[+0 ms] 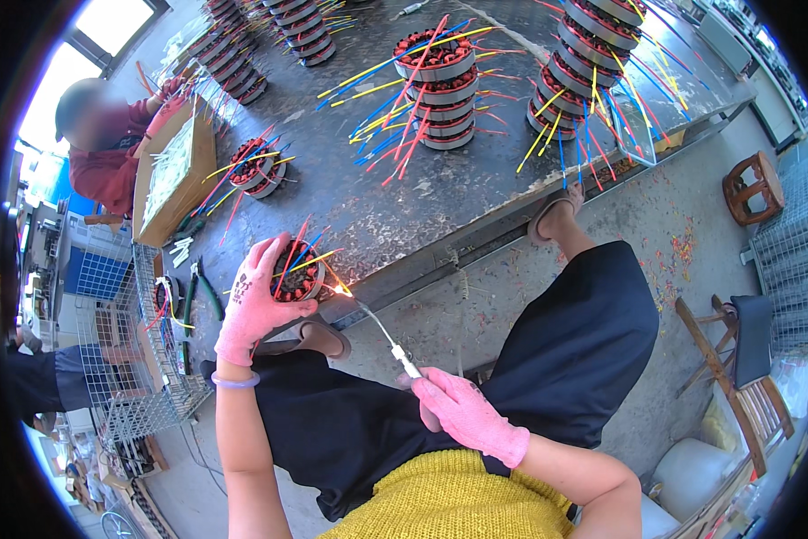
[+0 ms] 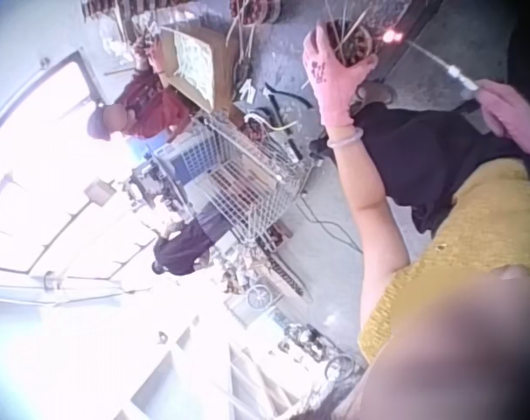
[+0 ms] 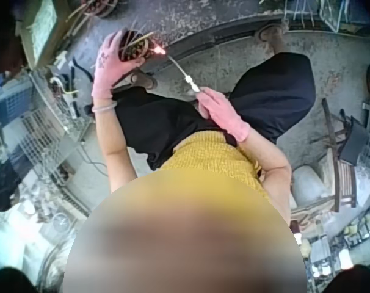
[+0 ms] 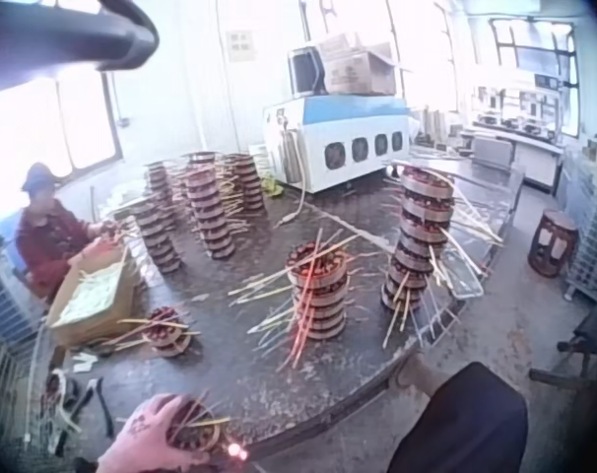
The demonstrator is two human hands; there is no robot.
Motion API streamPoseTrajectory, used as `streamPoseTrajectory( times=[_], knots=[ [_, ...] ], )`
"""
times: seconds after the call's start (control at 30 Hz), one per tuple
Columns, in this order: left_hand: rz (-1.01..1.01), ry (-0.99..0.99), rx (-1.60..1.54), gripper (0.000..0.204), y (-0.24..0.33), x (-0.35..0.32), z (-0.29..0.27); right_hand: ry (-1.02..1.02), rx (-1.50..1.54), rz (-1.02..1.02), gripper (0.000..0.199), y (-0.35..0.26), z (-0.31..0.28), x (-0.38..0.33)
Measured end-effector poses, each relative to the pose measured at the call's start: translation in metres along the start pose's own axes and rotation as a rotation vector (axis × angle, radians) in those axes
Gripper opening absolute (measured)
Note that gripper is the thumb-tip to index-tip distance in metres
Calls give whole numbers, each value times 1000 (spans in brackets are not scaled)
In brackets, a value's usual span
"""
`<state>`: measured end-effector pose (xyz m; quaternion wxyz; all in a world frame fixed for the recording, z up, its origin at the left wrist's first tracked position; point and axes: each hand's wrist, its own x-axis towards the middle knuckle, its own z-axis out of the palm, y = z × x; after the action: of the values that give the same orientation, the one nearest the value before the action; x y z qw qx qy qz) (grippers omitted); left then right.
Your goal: The person uses a soldering iron to heat and join the ends of multicolored wires protruding from stacked circular components on a workbench. They hold each component with a gloved hand, apply the soldering iron to individual wire ends, and then place the component back on the table. The process is repeated across several components.
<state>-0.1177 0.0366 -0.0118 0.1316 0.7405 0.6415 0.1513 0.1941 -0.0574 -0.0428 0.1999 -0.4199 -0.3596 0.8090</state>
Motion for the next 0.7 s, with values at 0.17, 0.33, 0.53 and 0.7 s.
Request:
streamPoseTrajectory(
  times=[0.17, 0.33, 0.53, 0.7],
  knots=[
    [-5, -3, -4, 97, 1, 0, 0, 1, -9, 0, 38, 0, 0, 0],
    [-9, 0, -4, 97, 0, 0, 1, 4, -6, -15, 32, 2, 0, 1],
    [-14, 0, -5, 98, 1, 0, 0, 8, -18, -12, 32, -1, 1, -1],
    [-11, -1, -7, 98, 1, 0, 0, 3, -31, -7, 33, -1, 0, -1]
  ],
)
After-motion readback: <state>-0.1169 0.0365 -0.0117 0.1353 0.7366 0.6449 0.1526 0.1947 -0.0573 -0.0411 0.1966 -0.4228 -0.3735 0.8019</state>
